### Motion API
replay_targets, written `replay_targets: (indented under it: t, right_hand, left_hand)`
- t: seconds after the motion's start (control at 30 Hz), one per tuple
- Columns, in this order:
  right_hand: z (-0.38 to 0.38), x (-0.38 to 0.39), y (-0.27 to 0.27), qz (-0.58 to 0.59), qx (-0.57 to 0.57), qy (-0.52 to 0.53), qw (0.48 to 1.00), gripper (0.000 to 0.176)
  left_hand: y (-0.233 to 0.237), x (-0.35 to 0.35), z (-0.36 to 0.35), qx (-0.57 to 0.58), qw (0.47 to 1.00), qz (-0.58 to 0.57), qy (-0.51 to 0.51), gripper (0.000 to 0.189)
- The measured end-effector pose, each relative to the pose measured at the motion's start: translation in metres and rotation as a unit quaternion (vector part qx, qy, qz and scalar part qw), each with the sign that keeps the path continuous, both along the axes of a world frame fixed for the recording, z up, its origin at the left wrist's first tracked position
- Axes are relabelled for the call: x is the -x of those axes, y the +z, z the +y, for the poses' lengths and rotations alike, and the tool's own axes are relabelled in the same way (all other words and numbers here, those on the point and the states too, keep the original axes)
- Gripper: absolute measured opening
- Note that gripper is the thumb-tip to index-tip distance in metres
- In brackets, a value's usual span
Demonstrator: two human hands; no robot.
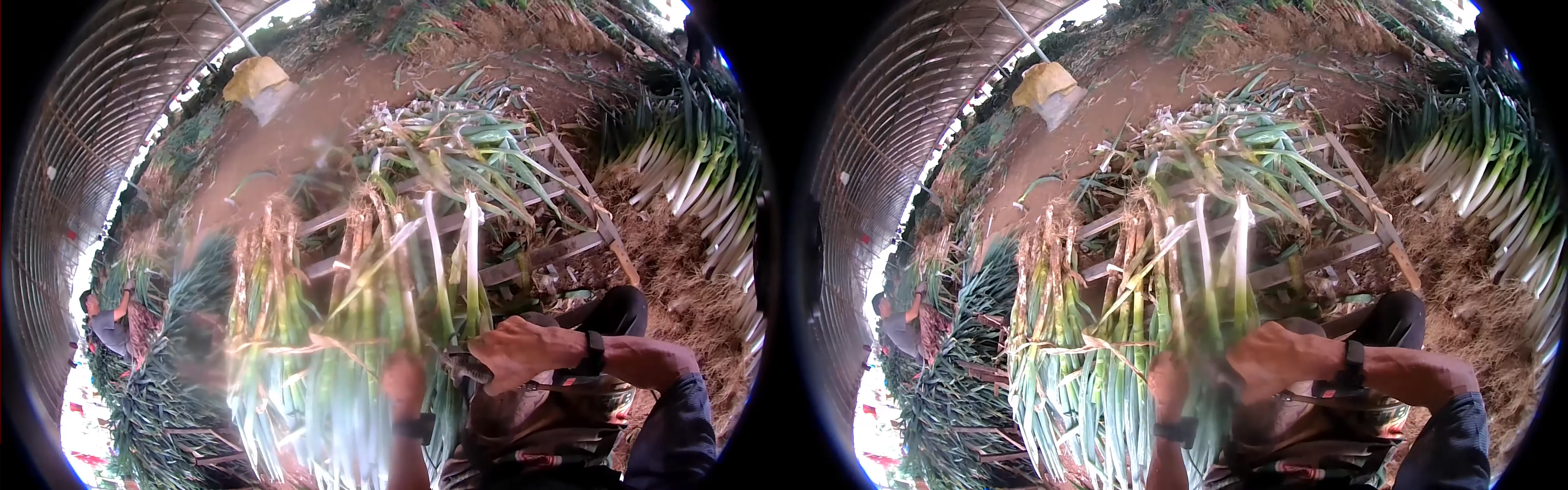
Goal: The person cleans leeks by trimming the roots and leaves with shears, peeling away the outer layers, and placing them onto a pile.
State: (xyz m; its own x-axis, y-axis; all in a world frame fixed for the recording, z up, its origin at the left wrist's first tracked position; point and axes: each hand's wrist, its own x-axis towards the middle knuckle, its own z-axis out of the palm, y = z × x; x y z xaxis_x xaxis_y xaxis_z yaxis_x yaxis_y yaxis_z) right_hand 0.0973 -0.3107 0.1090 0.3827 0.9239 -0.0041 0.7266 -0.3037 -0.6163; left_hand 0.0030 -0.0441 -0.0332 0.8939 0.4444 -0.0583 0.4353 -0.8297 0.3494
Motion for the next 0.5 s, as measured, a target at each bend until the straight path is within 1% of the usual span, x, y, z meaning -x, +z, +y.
replay_targets:
  t: [0.1,0.17,0.2,0.23,0.27,0.3,0.33,0.4,0.47,0.5]
  right_hand:
    - [0.005,-0.001,-0.009,0.013,-0.035,-0.029,0.999,0.049]
    - [0.008,-0.005,-0.007,0.027,-0.072,-0.035,0.996,0.051]
    - [0.009,-0.008,-0.006,0.024,-0.071,-0.039,0.996,0.05]
    - [0.011,-0.01,-0.004,0.022,-0.069,-0.042,0.996,0.05]
    - [0.014,-0.013,-0.003,0.009,-0.045,-0.047,0.998,0.049]
    - [0.017,-0.016,-0.001,-0.004,-0.022,-0.053,0.998,0.047]
    - [0.021,-0.02,0.0,-0.017,0.002,-0.058,0.998,0.046]
    - [0.028,-0.026,0.003,-0.042,0.049,-0.07,0.995,0.043]
    - [0.034,-0.03,0.006,-0.01,0.043,-0.083,0.996,0.042]
    - [0.035,-0.031,0.006,0.006,0.04,-0.088,0.995,0.041]
  left_hand:
    - [-0.004,-0.005,0.004,-0.006,1.0,-0.017,-0.02,0.026]
    - [-0.002,-0.015,0.012,0.032,0.999,-0.021,-0.008,0.023]
    - [0.003,-0.021,0.017,0.051,0.998,-0.022,-0.003,0.022]
    - [0.009,-0.026,0.025,0.285,0.952,-0.099,0.047,0.017]
    - [0.014,-0.027,0.028,0.356,0.922,-0.141,0.045,0.016]
    - [0.049,-0.035,0.019,0.424,0.886,-0.183,0.042,0.016]
    - [0.072,-0.045,0.016,0.489,0.842,-0.223,0.039,0.015]
    - [0.065,-0.073,0.041,0.326,0.905,-0.266,-0.055,0.016]
    - [0.113,-0.098,0.032,0.418,0.879,-0.227,-0.001,0.021]
    - [0.132,-0.109,0.028,0.447,0.853,-0.269,0.01,0.024]
